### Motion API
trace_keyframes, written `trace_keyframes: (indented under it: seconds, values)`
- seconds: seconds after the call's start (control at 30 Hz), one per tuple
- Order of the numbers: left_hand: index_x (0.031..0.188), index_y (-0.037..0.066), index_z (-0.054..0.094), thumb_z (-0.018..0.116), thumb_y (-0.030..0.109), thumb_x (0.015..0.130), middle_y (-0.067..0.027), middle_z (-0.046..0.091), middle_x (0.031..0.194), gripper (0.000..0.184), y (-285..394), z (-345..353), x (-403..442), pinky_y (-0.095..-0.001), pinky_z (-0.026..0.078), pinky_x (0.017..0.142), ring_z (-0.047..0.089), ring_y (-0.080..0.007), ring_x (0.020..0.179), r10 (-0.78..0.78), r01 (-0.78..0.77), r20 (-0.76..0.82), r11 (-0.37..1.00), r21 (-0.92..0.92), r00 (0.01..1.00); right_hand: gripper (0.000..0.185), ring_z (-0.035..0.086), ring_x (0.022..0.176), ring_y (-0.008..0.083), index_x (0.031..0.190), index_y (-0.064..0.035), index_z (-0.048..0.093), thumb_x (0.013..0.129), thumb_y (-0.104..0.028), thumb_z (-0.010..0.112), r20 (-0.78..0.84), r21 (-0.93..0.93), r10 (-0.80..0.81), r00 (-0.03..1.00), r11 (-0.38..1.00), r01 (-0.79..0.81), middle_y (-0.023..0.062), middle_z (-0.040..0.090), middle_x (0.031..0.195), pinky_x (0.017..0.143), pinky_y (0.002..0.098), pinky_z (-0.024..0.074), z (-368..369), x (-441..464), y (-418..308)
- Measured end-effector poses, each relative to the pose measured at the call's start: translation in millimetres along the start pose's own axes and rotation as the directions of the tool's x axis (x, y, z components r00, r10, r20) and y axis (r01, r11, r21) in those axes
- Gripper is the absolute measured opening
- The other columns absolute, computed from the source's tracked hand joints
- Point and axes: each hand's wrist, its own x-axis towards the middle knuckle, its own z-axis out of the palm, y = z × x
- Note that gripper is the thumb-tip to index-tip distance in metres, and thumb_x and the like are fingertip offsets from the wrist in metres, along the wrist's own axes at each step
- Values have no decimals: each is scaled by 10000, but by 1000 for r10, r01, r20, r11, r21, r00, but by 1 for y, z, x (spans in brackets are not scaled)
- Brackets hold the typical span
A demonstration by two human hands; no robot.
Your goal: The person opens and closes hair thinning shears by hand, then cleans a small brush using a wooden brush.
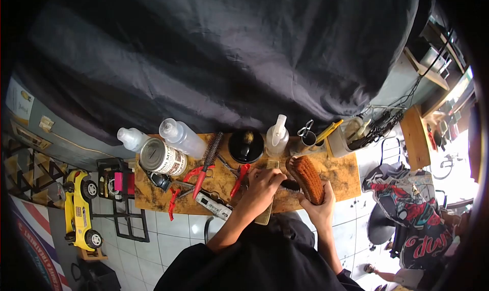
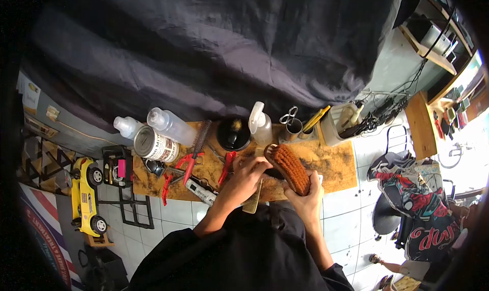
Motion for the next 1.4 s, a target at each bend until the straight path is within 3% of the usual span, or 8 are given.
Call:
trace_keyframes:
  seconds: [0.1, 0.17, 0.3, 0.5, 0.6, 0.83, 1.13, 1.4]
  values:
    - [1093, 80, 555, 543, -40, 752, -57, 537, 1048, 362, -4, 1, 0, -442, 304, 939, 516, -218, 1046, 46, -45, 1, 997, -62, 999, 372, 604, 736, 110, 938, 10, 522, 672, -45, 777, 10, 26, 45, 999, 999, -45, 101, 659, 822, 687, 254, 486, 5, -5, -7]
    - [1101, 74, 550, 544, -44, 747, -75, 541, 1027, 374, -8, 3, 1, -448, 313, 942, 514, -234, 1046, 67, -65, 19, 996, -58, 998, 387, 600, 732, 108, 943, 8, 520, 667, -46, 785, 11, -154, -132, 991, 979, 133, 96, 659, 809, 680, 256, 486, 8, -4, -9]
    - [1130, 53, 523, 560, -44, 728, -123, 555, 978, 415, -14, 7, -2, -452, 331, 947, 511, -279, 1043, 131, -126, 36, 986, -110, 991, 424, 604, 736, 120, 951, 6, 522, 654, -82, 812, 34, -18, -30, 999, 999, 30, 96, 656, 803, 673, 264, 488, 11, -9, -5]
    - [1136, 60, 540, 598, 71, 816, -137, 596, 1051, 326, -17, 10, -2, -410, 321, 940, 505, -305, 1079, 117, -103, 127, 988, -112, 985, 441, 597, 722, 125, 964, 8, 526, 657, -116, 818, -14, -86, -125, 992, 989, 123, 103, 645, 798, 660, 263, 481, 11, -13, 15]
    - [1161, 63, 494, 578, -19, 752, -126, 564, 1007, 425, -11, 8, 2, -428, 337, 937, 514, -292, 1040, 148, -125, 121, 976, -176, 982, 427, 590, 718, 126, 964, 7, 527, 668, -114, 809, -54, -70, -76, 996, 995, 73, 98, 636, 805, 662, 260, 477, 10, -16, 9]
    - [1170, 79, 488, 577, 3, 783, -115, 564, 1015, 404, -1, 11, 7, -418, 345, 909, 524, -288, 1030, 130, -102, 133, 974, -203, 982, 397, 567, 719, 117, 957, 5, 522, 682, -93, 791, -93, -65, -52, 994, 997, 46, 77, 623, 797, 667, 260, 468, 7, -18, 16]
    - [1168, 85, 513, 600, -4, 761, -94, 548, 1024, 426, 8, 15, 10, -408, 327, 953, 486, -266, 1056, 201, -188, 51, 964, -189, 978, 393, 569, 798, 94, 994, -3, 511, 695, -31, 764, -118, 75, -1, 993, 997, 9, 60, 612, 866, 706, 237, 465, -4, -17, 12]
    - [1151, 104, 534, 704, 191, 763, -51, 583, 1113, 432, 13, -1, 4, -402, 320, 956, 525, -222, 1077, 142, -150, -60, 972, -180, 988, 417, 572, 852, 100, 1046, 6, 525, 698, -1, 755, -75, 263, 36, 997, 965, -15, 51, 615, 940, 773, 243, 464, -7, -14, 13]
